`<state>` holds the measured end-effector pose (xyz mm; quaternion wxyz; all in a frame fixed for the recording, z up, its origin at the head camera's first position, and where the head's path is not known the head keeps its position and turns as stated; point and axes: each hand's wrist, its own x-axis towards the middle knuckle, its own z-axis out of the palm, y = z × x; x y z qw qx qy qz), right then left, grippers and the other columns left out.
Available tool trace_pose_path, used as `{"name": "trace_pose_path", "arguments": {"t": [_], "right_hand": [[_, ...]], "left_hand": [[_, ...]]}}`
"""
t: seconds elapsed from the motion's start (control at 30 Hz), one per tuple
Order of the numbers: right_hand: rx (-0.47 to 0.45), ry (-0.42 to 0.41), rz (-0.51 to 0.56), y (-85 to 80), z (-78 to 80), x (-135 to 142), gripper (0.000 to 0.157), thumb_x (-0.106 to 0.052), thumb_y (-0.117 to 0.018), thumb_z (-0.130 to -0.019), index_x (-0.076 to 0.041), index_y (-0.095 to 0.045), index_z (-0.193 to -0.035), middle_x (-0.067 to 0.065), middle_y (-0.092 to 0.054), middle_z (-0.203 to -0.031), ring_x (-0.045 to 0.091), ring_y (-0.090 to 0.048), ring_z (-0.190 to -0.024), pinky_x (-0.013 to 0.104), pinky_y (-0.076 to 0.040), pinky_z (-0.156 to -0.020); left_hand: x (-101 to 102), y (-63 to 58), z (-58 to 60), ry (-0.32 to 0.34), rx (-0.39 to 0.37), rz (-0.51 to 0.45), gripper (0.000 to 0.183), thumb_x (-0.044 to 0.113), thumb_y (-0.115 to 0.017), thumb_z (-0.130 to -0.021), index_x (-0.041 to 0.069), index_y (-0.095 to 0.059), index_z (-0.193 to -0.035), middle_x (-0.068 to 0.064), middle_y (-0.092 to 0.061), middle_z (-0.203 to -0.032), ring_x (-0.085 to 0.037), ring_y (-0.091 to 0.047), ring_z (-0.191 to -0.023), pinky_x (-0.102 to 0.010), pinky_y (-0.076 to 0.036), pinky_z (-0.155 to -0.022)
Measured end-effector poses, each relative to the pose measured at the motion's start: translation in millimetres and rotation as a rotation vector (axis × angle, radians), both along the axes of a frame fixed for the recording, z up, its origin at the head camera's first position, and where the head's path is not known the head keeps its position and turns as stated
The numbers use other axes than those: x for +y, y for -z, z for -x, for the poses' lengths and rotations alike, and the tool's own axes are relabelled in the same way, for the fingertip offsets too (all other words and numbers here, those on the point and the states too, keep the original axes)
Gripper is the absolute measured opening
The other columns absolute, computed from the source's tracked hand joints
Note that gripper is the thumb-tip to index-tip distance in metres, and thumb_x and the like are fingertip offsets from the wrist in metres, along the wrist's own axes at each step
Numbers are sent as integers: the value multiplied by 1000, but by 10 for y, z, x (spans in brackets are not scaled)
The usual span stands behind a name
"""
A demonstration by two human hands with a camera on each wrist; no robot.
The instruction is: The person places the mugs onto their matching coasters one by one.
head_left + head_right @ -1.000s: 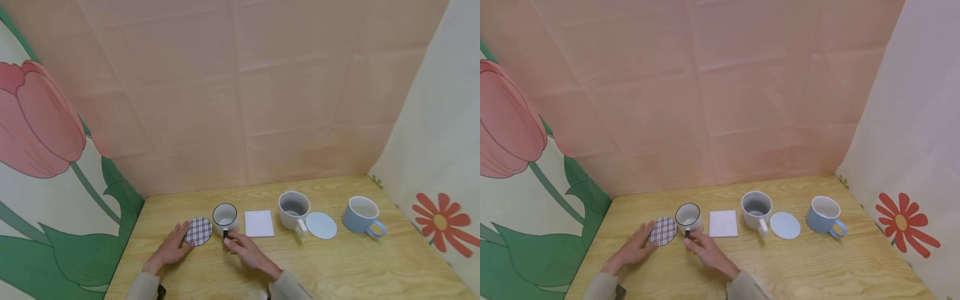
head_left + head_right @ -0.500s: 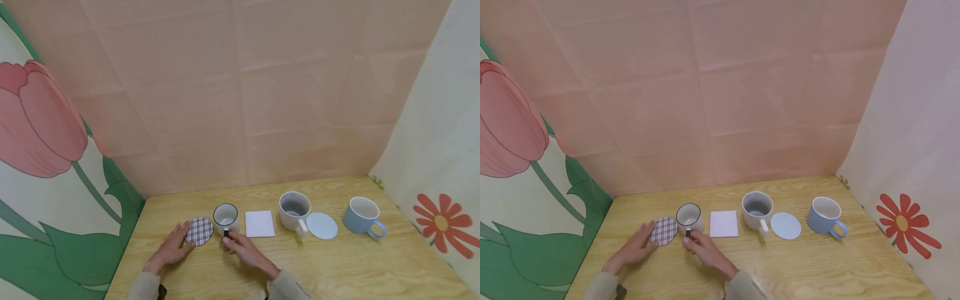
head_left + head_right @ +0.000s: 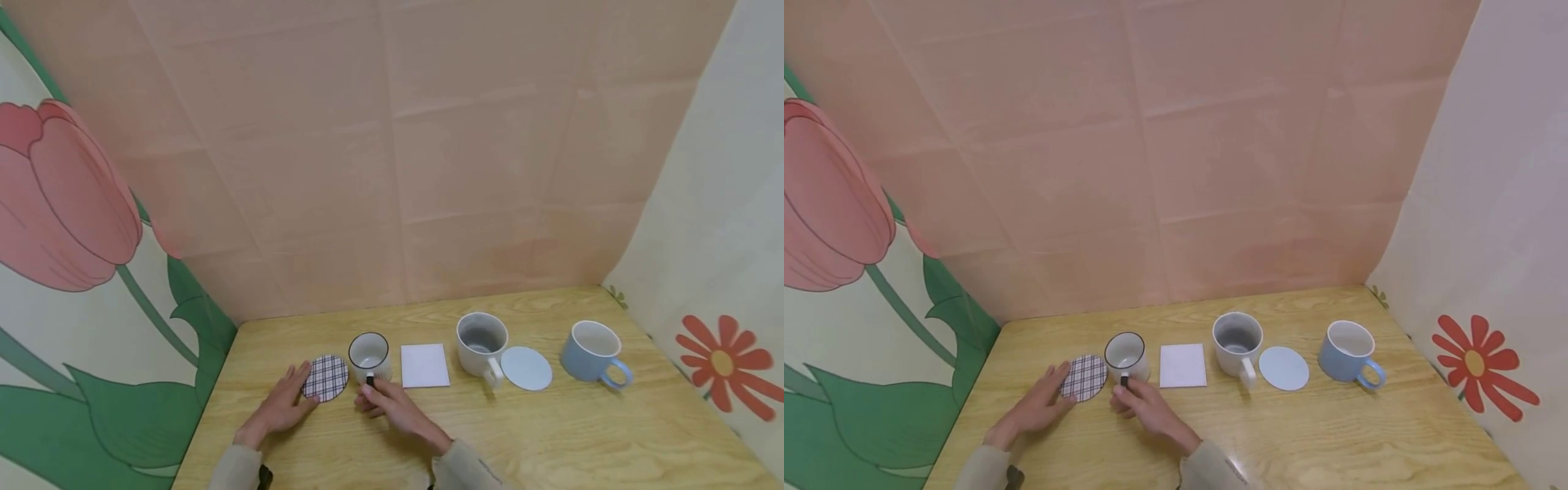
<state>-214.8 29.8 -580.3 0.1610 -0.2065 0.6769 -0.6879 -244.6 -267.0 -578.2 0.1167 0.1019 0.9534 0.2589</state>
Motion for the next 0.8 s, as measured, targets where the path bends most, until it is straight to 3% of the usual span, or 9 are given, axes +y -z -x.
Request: {"name": "trace_pose_path", "arguments": {"t": [0.23, 0.37, 0.5, 0.8], "right_hand": [[-3, 47, 16, 20, -3, -31, 45, -21, -43, -116, 19, -61, -124, 37, -68, -122, 52, -67, -117, 59, -58, -104], [25, 76, 4, 47, -3, -68, 47, -22, -38, -117, 17, -65, -117, 36, -69, -114, 33, -69, -104, 42, -63, -95], [44, 101, -12, 66, -4, -104, 51, -22, -33, -119, 15, -66, -109, 38, -66, -105, 17, -62, -91, 25, -56, -83], [35, 109, -36, 32, -39, -126, 53, -25, -29, -119, 18, -60, -109, 27, -61, -96, 13, -54, -87, 21, -47, -79]], "left_hand": [[0, -3, 1, 5, 0, 5, 79, 43, -62, -108, 9, -27, -169, -14, -21, -178, -46, -10, -165, -66, -11, -133], [-5, -9, -2, 8, 5, 5, 78, 42, -62, -108, 7, -27, -169, -15, -21, -178, -47, -10, -164, -66, -11, -133], [-3, -14, -9, 7, 5, 0, 78, 40, -62, -108, 7, -27, -169, -16, -21, -177, -47, -10, -164, -67, -11, -132], [16, -27, -13, 3, 1, -3, 77, 39, -61, -109, 7, -27, -169, -15, -21, -178, -46, -9, -165, -66, -9, -133]]}}
